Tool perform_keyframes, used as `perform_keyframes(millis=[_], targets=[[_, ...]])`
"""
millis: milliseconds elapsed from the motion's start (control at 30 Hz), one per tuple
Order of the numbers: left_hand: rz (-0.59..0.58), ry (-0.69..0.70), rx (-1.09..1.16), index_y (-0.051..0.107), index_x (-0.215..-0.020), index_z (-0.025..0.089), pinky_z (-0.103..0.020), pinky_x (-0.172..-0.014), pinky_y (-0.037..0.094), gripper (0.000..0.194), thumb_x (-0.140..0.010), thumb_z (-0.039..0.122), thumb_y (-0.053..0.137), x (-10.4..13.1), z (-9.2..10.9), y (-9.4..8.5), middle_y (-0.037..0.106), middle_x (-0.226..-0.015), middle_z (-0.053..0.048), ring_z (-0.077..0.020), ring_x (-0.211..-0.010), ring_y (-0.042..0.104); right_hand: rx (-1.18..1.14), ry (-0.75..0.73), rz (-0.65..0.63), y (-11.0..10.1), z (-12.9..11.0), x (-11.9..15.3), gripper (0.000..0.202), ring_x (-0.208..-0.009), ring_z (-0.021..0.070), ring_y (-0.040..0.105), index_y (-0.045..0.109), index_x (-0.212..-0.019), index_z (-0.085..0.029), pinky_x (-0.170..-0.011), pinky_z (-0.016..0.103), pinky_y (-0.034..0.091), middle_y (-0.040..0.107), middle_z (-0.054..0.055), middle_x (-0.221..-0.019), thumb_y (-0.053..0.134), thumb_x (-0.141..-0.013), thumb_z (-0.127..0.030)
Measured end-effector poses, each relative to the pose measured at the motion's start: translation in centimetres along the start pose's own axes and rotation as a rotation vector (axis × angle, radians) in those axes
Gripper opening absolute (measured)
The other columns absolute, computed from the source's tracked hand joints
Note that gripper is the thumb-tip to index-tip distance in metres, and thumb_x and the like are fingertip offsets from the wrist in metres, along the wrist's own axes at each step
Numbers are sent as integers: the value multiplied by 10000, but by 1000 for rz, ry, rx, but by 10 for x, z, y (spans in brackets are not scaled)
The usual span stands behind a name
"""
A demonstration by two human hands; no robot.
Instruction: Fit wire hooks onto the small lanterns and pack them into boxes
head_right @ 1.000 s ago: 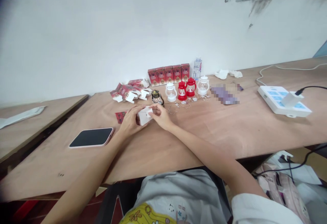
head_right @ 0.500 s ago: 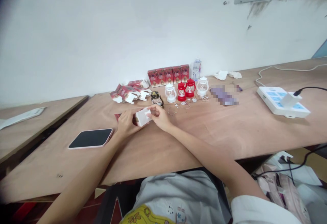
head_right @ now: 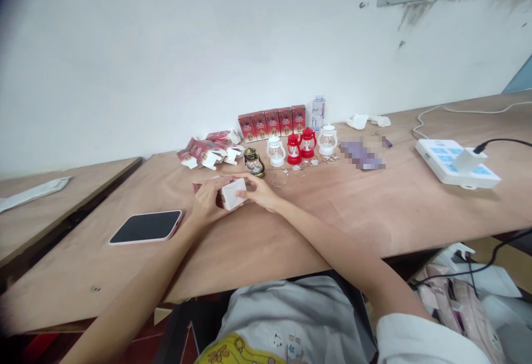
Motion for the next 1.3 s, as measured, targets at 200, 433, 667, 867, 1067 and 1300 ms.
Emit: perform_keyframes(millis=[200, 433, 667, 867, 1067, 1300], targets=[[-117, -139, 158, 503, -1139, 198, -503, -1017, 350, 530, -729, 504, 642, -6, 1, -2, 556, -1219, -135, -298, -1190, 486, 366, -289, 246, -8, 3, -3, 405, -952, 193, 603, 596, -976, -196, -849, 365, 516, 617, 61, -1018, 754, -653, -382], [171, -763, 448, 371, -1268, 260, -436, -907, 460, 544, -805, 468, 566, -1, -16, -2, 460, -1230, -100, -225, -1052, 550, 1295, -922, -47, 3, -5, 11, 212, -1204, 218, 444, 662, -1004, -242, -971, 395, 446, 540, 102, -1179, 516, -876, -155], [193, -747, 472, 273, -1272, 260, -307, -721, 526, 721, -705, 397, 697, 6, -22, 1, 471, -1091, -55, -170, -894, 566, 1481, -956, -229, 10, -4, 12, 288, -1195, 255, 461, 627, -1115, -259, -991, 487, 403, 582, 105, -1213, 552, -864, -377], [57, -449, 340, 166, -1217, 257, -379, -783, 523, 788, -676, 420, 716, 17, -17, 10, 318, -1221, -106, -199, -957, 552, 1343, -658, -38, 5, -20, 16, 398, -1296, 241, 397, 515, -1254, -349, -1136, 509, 175, 494, 12, -1375, 512, -857, -374], [-1, -511, 457, 162, -1194, 262, -395, -764, 555, 696, -730, 409, 659, 14, -8, 22, 392, -1188, -110, -201, -966, 598, 1389, -581, 261, 1, -26, 14, 440, -1329, 267, 340, 460, -1311, -238, -1134, 541, 89, 443, 70, -1414, 434, -888, -360], [21, -688, 646, 184, -1205, 271, -393, -773, 564, 709, -705, 352, 680, 18, -7, 28, 423, -1223, -117, -197, -1002, 603, 1413, -577, 481, 5, -32, 12, 254, -1286, 282, 350, 591, -1074, -268, -1094, 535, 147, 519, 63, -1317, 447, -888, -366]])
Point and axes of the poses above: each hand's wrist, its own x-axis away from the middle knuckle, its own y-axis out of the palm, z = x × y, the point moved 2 cm from there along -x, towards the middle knuckle
